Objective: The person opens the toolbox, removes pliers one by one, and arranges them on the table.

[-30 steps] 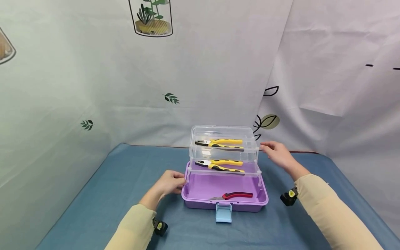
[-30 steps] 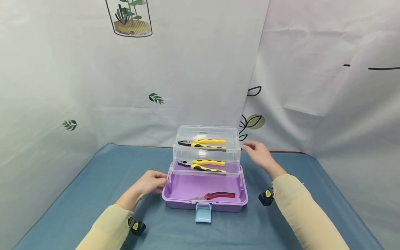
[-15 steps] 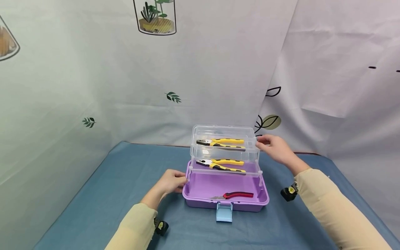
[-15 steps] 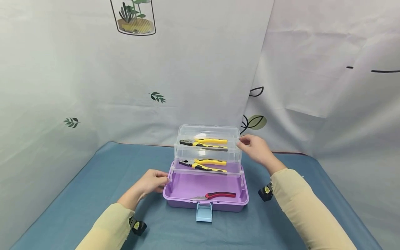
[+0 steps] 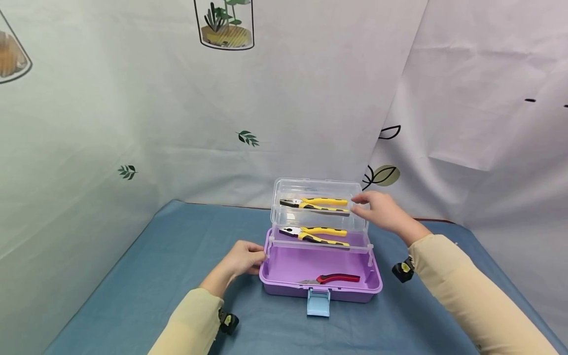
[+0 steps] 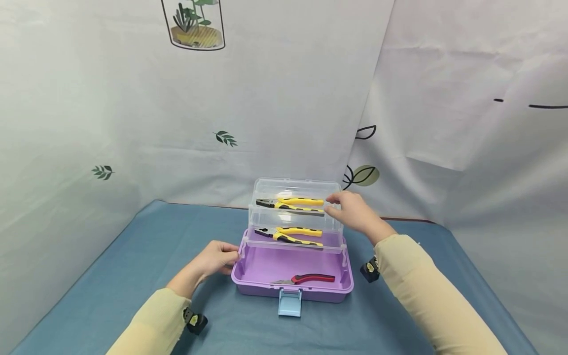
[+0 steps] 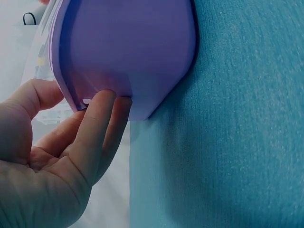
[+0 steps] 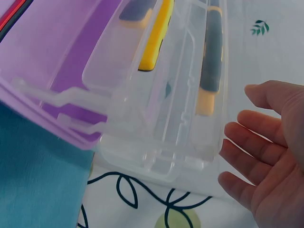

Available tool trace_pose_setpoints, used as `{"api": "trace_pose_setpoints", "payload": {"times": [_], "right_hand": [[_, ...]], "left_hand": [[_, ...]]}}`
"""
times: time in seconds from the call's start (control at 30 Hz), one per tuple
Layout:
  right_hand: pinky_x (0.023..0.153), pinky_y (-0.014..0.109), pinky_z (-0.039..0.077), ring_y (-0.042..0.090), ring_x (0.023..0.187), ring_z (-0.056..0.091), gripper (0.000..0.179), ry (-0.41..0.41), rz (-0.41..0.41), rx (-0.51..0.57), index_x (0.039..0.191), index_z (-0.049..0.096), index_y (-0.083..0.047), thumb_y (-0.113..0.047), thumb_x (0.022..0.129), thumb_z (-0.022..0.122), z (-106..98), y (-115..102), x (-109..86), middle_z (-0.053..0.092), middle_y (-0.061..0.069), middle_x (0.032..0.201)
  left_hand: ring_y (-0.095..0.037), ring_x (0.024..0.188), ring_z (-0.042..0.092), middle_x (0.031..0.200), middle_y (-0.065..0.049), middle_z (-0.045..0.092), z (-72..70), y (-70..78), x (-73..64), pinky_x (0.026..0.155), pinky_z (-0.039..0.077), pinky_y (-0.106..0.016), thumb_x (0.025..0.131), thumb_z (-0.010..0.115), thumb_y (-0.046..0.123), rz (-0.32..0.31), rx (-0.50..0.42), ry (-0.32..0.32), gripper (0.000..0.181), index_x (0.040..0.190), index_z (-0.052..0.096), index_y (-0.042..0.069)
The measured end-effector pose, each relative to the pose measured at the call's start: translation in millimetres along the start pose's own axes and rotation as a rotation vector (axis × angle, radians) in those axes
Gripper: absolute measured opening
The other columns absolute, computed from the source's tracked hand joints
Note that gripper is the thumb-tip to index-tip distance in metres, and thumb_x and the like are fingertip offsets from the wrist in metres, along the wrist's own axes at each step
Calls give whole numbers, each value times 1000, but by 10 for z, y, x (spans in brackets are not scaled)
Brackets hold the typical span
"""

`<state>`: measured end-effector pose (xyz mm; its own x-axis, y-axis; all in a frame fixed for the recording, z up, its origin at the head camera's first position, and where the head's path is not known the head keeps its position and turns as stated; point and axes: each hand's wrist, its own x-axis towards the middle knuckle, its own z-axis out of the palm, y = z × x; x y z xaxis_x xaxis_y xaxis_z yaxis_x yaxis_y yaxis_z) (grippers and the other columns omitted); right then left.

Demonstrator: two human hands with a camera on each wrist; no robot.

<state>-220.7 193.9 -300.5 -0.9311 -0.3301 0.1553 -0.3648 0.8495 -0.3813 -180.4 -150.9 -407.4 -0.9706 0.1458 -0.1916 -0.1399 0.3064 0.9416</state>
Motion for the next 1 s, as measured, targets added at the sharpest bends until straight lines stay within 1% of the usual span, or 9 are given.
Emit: {"api": "trace_pose_setpoints", "payload": {"times": [0.2, 0.4, 0.57, 0.7, 0.83, 1.0], "right_hand": [[94, 53, 48, 37, 115, 54, 39, -58, -47, -40, 124, 59, 2, -23, 94, 57, 57, -91, 68, 61, 21, 121], [93, 51, 49, 36, 112, 57, 37, -102, -43, -66, 122, 60, 1, -22, 94, 57, 119, -180, 134, 63, 19, 118], [86, 45, 53, 27, 98, 63, 33, -129, -48, -75, 118, 63, 2, -21, 94, 57, 160, -231, 174, 66, 16, 109], [79, 40, 55, 20, 88, 62, 32, -146, -59, -71, 117, 64, 2, -20, 95, 56, 184, -247, 200, 67, 13, 104], [77, 38, 55, 19, 85, 62, 31, -158, -57, -67, 117, 63, 3, -18, 95, 55, 197, -244, 222, 67, 14, 102], [78, 39, 55, 21, 87, 64, 33, -181, -50, -72, 120, 61, 4, -18, 95, 55, 188, -244, 245, 68, 15, 105]], "left_hand": [[-22, 81, 67, 94, -24, 69, -2, -4, 12, 65, 60, -36, 79, 57, 1, 1, -6, -8, 35, 110, 62, -15], [-22, 81, 68, 93, -21, 70, 4, -3, 6, 64, 60, -36, 80, 57, 2, -16, 6, 7, 33, 110, 64, -12], [-23, 83, 69, 95, -21, 70, 13, -16, 26, 66, 60, -35, 82, 59, 2, -33, 9, 6, 31, 109, 65, -11], [-23, 84, 69, 95, -19, 71, 16, -13, 34, 66, 60, -35, 82, 60, 2, -43, 12, 9, 30, 109, 65, -9], [-23, 84, 69, 95, -19, 70, 12, -10, 37, 66, 60, -35, 81, 60, 2, -43, 13, 10, 30, 109, 65, -10], [-24, 85, 68, 95, -18, 70, 9, -18, 41, 66, 60, -35, 81, 60, 2, -47, 12, 8, 31, 109, 65, -10]]}}
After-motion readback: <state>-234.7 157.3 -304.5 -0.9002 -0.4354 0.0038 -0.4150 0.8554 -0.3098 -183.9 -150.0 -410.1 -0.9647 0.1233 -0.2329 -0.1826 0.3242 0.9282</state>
